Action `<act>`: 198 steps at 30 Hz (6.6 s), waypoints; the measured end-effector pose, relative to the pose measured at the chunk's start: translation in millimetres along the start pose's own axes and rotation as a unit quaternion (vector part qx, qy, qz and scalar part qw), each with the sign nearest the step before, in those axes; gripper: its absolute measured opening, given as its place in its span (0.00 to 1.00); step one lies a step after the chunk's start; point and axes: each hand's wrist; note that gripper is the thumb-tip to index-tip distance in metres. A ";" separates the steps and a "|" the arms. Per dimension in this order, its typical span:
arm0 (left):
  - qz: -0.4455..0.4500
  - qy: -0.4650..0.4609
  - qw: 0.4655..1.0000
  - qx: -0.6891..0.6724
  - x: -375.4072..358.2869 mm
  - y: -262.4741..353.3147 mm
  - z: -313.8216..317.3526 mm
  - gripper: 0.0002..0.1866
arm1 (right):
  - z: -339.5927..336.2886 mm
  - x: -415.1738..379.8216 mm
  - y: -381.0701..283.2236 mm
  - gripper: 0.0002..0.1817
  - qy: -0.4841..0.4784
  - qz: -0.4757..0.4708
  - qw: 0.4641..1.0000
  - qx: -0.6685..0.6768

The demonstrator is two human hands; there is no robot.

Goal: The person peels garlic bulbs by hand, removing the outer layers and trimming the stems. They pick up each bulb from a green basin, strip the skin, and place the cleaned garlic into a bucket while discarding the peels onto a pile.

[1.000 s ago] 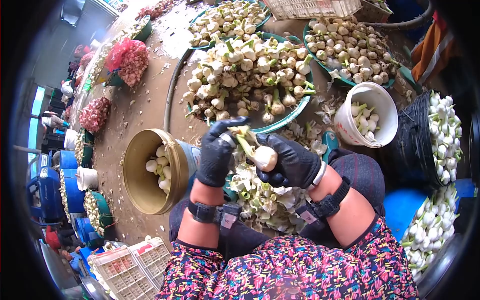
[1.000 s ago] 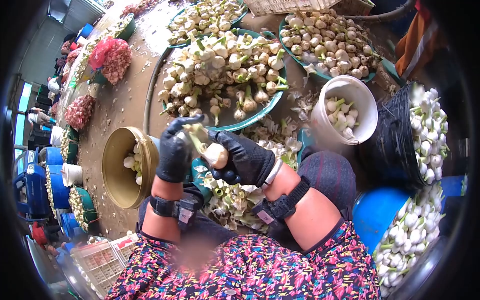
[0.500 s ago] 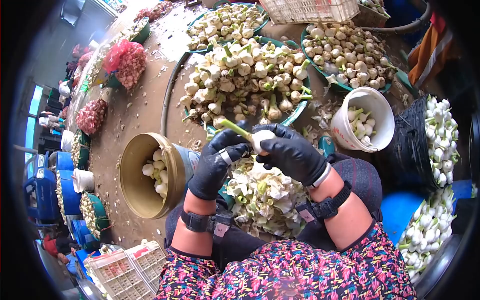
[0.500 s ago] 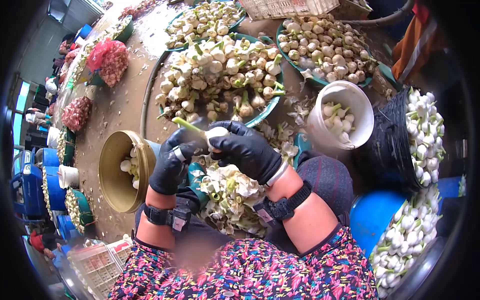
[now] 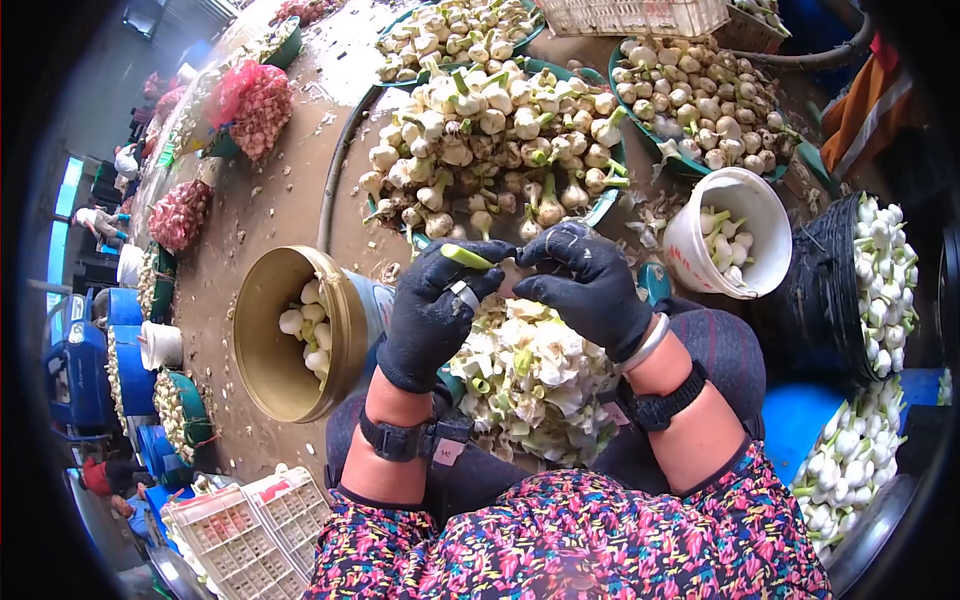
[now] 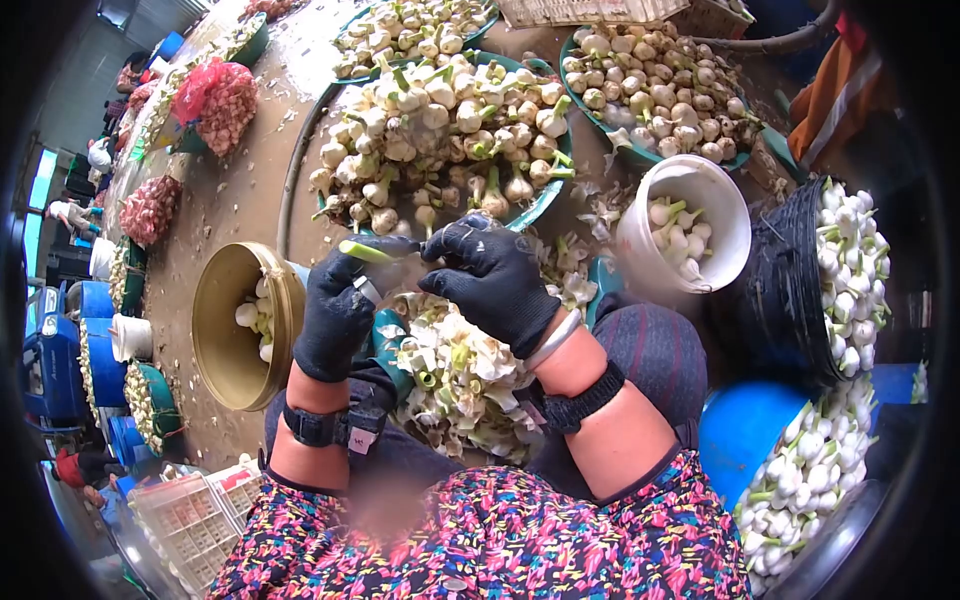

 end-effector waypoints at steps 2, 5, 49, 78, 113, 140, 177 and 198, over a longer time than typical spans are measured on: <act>0.045 -0.006 0.998 0.050 2.0 -4.6 0.5 0.08 | -4.7 3.4 -2.7 0.09 -0.028 -0.029 0.997 -0.071; 0.111 -0.028 0.983 0.145 3.4 -10.1 -5.2 0.09 | 0.6 2.0 2.2 0.09 -0.071 -0.024 0.987 -0.143; 0.023 0.073 0.996 0.037 -0.5 -48.9 -42.2 0.18 | 13.4 -20.9 13.6 0.12 -0.267 0.215 0.857 -0.384; -0.283 -0.124 0.944 0.119 98.5 -157.9 -35.8 0.17 | -5.9 -0.3 8.4 0.22 -0.021 0.139 0.944 -0.298; -0.017 -0.012 1.000 0.021 0.0 -4.1 2.1 0.12 | 20.9 -6.3 8.3 0.28 0.041 0.135 0.926 0.351; -0.066 -0.032 0.980 -0.186 -5.7 -10.3 -2.9 0.12 | 10.9 -5.6 4.8 0.12 -0.048 0.291 0.849 0.438; -0.053 0.114 0.968 -0.217 -1.3 5.5 -22.1 0.24 | 14.1 -3.8 10.4 0.21 0.062 0.185 0.915 0.353; -0.129 0.067 0.923 -0.358 -5.5 -26.8 -8.5 0.15 | 39.7 -33.1 -2.3 0.09 -0.349 0.021 0.872 -0.343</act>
Point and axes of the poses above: each hand's wrist, its own x-axis towards the middle knuckle, its own z-axis out of the palm, y = z × x, and after that the axes turned 3 degrees about -y, right-handed
